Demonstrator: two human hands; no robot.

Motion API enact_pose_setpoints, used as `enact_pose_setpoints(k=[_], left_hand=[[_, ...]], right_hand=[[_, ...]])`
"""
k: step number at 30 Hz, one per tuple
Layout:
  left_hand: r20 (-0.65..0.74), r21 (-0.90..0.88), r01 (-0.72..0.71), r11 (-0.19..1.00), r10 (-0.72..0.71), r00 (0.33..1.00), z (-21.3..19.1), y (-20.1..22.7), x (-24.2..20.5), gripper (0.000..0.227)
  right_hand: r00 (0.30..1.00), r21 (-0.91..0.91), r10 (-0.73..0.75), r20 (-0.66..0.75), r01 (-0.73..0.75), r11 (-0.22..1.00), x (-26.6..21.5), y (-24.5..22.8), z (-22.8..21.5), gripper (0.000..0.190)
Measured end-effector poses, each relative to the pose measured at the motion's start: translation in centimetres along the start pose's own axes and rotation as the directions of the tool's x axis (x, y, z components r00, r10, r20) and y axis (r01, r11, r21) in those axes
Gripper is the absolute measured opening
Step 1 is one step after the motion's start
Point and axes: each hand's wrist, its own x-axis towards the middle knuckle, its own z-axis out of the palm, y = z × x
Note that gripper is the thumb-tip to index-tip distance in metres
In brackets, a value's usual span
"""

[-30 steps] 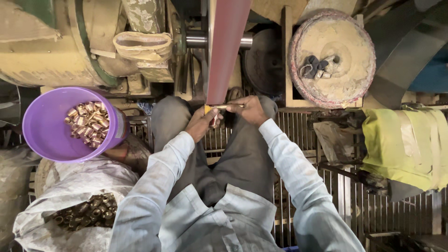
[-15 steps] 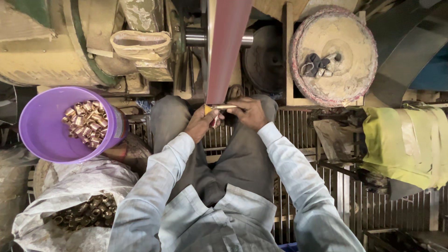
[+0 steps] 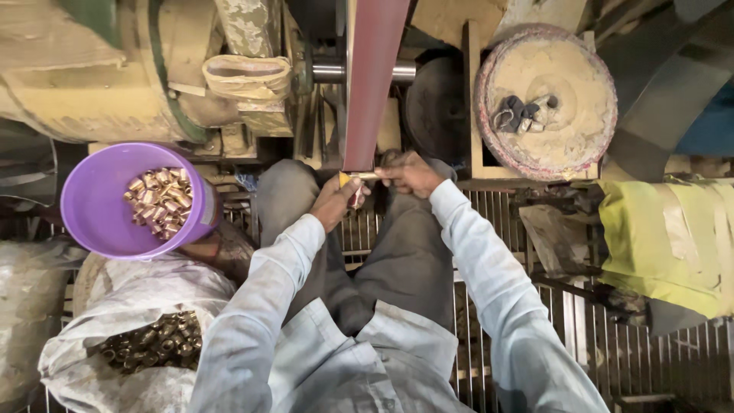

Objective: The person sits on a metal grate floor and repeatedly takes small brass-colored metal parts from a white sack. They press each part against a vertical belt sander to smooth or polish it, then place the finished part into a purple bucket. The process is repeated continuously.

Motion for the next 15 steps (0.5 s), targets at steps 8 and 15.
enact_pose_setpoints(k=[8,15], left_hand=[[0.162,0.122,-0.192,0.974,0.171,0.972,0.6,2.6,-4.5,0.035],[0.276,0.132,-0.261,0.956,0.218,0.936,0.9,2.8,-8.5,0.042]], right_hand=[[1.000,-0.120,-0.022,-0.003,0.021,0.993,-7.0,-2.4,3.4,0.032],[0.743,-0.715,-0.667,-0.046,0.442,0.542,-12.7,-1.1,7.8,0.029]])
